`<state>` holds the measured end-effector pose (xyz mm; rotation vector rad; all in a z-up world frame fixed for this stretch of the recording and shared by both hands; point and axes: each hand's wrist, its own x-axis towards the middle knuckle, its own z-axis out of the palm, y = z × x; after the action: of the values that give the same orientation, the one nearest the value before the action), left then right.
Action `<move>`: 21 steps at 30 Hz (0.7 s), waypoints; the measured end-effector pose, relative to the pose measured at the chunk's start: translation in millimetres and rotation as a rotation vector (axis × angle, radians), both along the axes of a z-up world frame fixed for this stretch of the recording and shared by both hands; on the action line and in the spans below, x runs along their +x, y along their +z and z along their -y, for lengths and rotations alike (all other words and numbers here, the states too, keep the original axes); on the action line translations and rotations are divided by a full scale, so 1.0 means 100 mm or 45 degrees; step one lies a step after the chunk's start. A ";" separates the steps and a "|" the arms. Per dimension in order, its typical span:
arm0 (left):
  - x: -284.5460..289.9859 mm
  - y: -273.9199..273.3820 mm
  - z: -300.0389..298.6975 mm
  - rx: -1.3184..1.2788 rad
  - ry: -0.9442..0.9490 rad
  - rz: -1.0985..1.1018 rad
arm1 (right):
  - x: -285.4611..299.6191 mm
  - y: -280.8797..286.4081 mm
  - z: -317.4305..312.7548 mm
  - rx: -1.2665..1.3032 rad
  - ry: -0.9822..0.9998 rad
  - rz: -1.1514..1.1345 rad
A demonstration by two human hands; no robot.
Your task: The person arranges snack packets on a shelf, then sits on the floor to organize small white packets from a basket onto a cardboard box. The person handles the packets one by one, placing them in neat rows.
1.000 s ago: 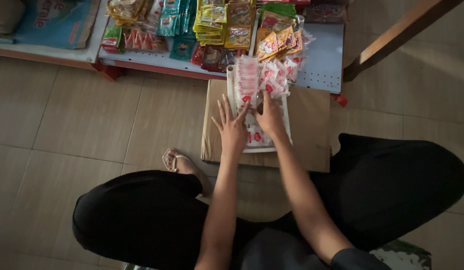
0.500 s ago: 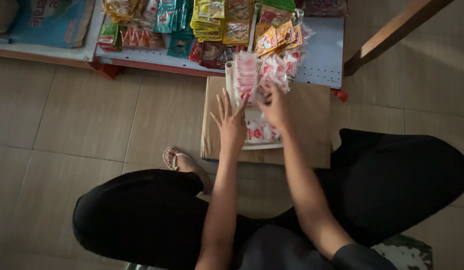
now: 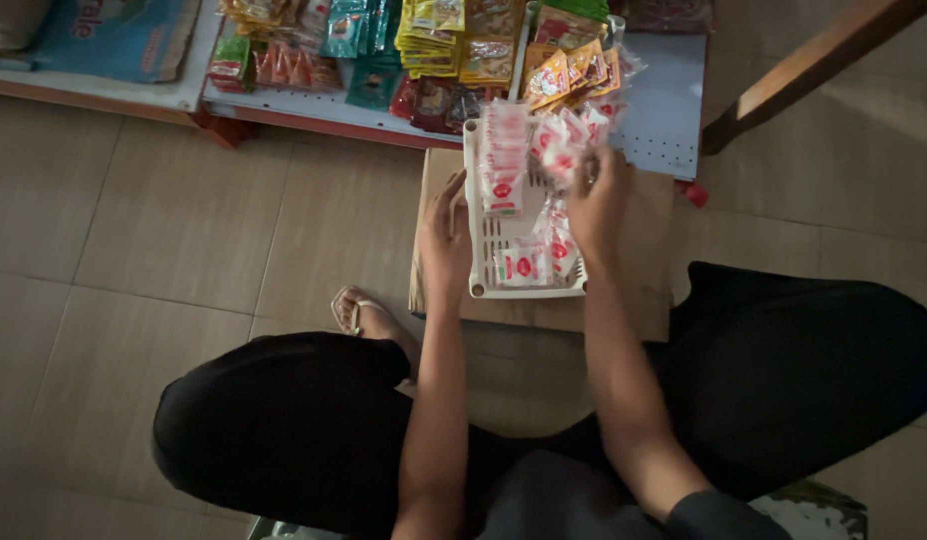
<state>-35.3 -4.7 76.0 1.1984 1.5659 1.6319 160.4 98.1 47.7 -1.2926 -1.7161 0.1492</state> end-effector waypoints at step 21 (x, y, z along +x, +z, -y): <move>-0.06 0.19 0.07 -0.037 -0.186 0.508 | 0.17 0.63 0.24 -0.715 0.609 -0.382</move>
<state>-41.0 -11.4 94.7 0.8809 1.2190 1.6253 177.3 74.5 110.4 -1.1345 -1.7458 1.1119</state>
